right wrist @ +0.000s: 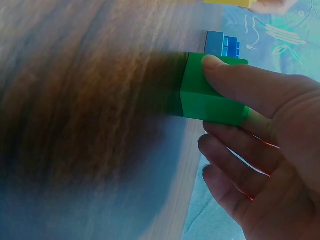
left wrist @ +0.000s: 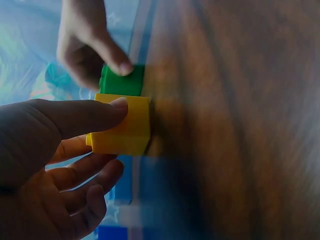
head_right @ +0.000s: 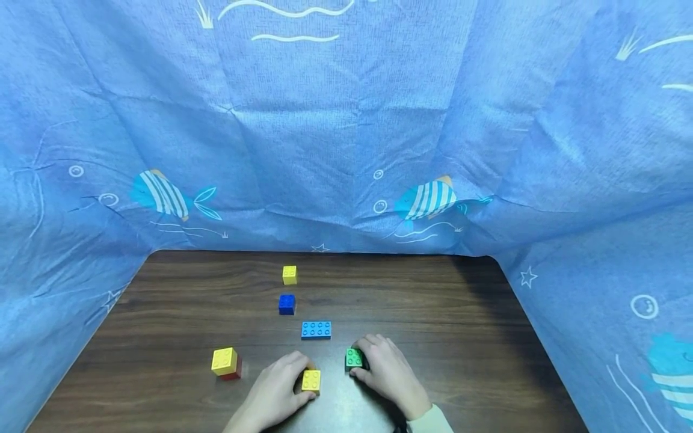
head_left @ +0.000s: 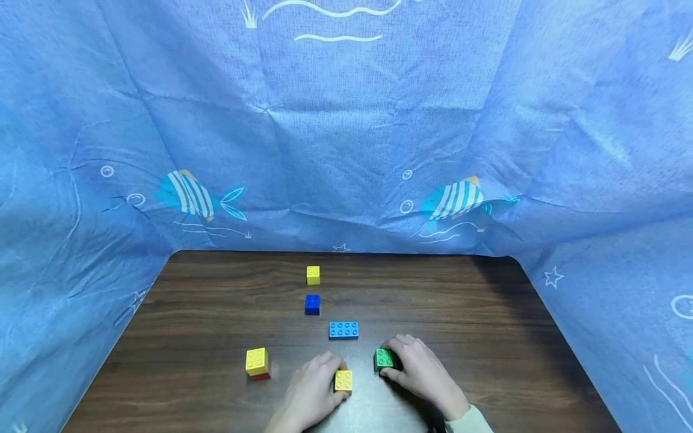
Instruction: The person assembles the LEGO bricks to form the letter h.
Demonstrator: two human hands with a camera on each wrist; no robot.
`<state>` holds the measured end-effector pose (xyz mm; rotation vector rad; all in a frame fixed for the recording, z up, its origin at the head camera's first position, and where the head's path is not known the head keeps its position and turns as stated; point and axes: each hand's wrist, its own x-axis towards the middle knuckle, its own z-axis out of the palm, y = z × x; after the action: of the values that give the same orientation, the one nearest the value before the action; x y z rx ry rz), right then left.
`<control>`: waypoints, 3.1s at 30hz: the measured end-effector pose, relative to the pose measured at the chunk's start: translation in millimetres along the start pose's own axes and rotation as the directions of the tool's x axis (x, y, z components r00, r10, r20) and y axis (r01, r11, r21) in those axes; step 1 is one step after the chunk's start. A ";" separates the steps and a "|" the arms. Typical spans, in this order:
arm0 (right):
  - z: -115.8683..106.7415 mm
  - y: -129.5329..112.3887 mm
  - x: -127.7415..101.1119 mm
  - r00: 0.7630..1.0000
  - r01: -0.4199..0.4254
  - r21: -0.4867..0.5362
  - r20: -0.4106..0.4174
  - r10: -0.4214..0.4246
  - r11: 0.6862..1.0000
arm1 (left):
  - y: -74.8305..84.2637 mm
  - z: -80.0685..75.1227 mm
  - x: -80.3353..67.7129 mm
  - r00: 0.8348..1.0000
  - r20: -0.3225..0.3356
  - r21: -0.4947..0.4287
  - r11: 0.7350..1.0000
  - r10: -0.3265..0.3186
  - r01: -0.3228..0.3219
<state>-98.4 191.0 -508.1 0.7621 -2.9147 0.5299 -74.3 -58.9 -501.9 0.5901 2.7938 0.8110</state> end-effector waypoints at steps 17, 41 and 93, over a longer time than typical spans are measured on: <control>0.2 -1.7 -2.7 1.000 -0.028 0.025 -0.004 0.028 0.999 | -4.7 21.2 1.9 1.000 -0.026 -0.243 0.970 0.002 -0.009; -14.6 -52.9 9.7 0.985 0.143 0.161 0.074 -0.156 0.977 | -7.8 22.1 2.6 0.999 -0.039 -0.207 0.978 0.015 -0.022; -10.1 -67.1 19.8 0.977 0.186 0.048 0.094 -0.190 0.981 | -11.8 16.3 5.5 0.995 -0.093 -0.143 0.988 0.045 -0.058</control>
<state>-83.0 130.6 -474.6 1.0861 -2.8843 0.5466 -78.7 -57.9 -522.2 0.6174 2.7769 1.0667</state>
